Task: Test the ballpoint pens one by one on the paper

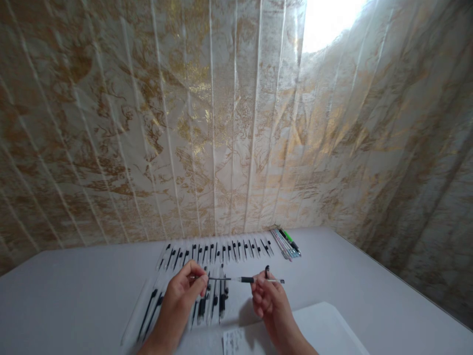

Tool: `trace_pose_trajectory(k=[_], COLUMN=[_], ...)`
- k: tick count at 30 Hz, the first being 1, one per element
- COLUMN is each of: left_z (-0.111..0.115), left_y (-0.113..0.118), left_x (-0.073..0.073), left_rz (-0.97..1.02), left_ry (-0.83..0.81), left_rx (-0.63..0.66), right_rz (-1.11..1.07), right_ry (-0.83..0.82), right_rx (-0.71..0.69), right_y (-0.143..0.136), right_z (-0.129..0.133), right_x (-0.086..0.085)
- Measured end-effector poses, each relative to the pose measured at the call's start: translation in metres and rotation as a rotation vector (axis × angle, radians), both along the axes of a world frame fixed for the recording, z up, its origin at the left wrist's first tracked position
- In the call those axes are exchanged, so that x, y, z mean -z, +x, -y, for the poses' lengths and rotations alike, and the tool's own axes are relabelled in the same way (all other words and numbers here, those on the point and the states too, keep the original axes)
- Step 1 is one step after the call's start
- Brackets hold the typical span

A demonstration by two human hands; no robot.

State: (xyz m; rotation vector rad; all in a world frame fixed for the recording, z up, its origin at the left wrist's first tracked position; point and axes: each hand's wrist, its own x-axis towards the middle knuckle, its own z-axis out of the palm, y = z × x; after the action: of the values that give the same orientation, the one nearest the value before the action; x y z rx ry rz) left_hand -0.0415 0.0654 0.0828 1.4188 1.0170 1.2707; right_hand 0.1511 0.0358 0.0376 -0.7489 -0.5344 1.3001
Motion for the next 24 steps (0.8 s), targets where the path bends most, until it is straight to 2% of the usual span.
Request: trace_pose_trajectory(k=[4,7,9,11,13,15,18,20,22,24], left_z=[0.005,0.01,0.012,0.013,0.011,0.007,0.0,-0.004,-0.009,-0.014], left_y=[0.012,0.031,0.047,0.064,0.081,0.098,0.117,0.121,0.116,0.103], left_x=[-0.007,-0.007,-0.004,0.002,0.01,0.018,0.028,0.029,0.024,0.013], left_rz=[-0.043,-0.054,-0.207,-0.452,-0.666,-0.777,-0.784,-0.727,-0.628,-0.507], left_ry=[-0.018,0.002,0.049,0.133,0.235,0.291,0.276,0.246,0.202,0.146], left_rx=[0.194,0.338,0.385,0.412,0.426,0.422,0.404,0.39,0.375,0.358], right_rz=[-0.018,-0.145,-0.221,-0.265,-0.292,-0.308,-0.284,-0.231,-0.166,-0.09], right_ry=[0.023,0.023,0.044,0.076,0.11,0.134,0.132,0.117,0.105,0.11], right_rx=[-0.073,0.005,0.087,0.125,0.12,0.106,0.118,0.125,0.122,0.108], right_y=[-0.002,0.012,0.027,0.041,0.051,0.055,0.056,0.057,0.058,0.059], right_z=[0.002,-0.002,-0.006,-0.009,-0.01,-0.011,-0.012,-0.012,-0.011,-0.01], right_x=[-0.008,-0.025,-0.038,-0.049,-0.055,-0.056,-0.053,-0.051,-0.052,-0.055])
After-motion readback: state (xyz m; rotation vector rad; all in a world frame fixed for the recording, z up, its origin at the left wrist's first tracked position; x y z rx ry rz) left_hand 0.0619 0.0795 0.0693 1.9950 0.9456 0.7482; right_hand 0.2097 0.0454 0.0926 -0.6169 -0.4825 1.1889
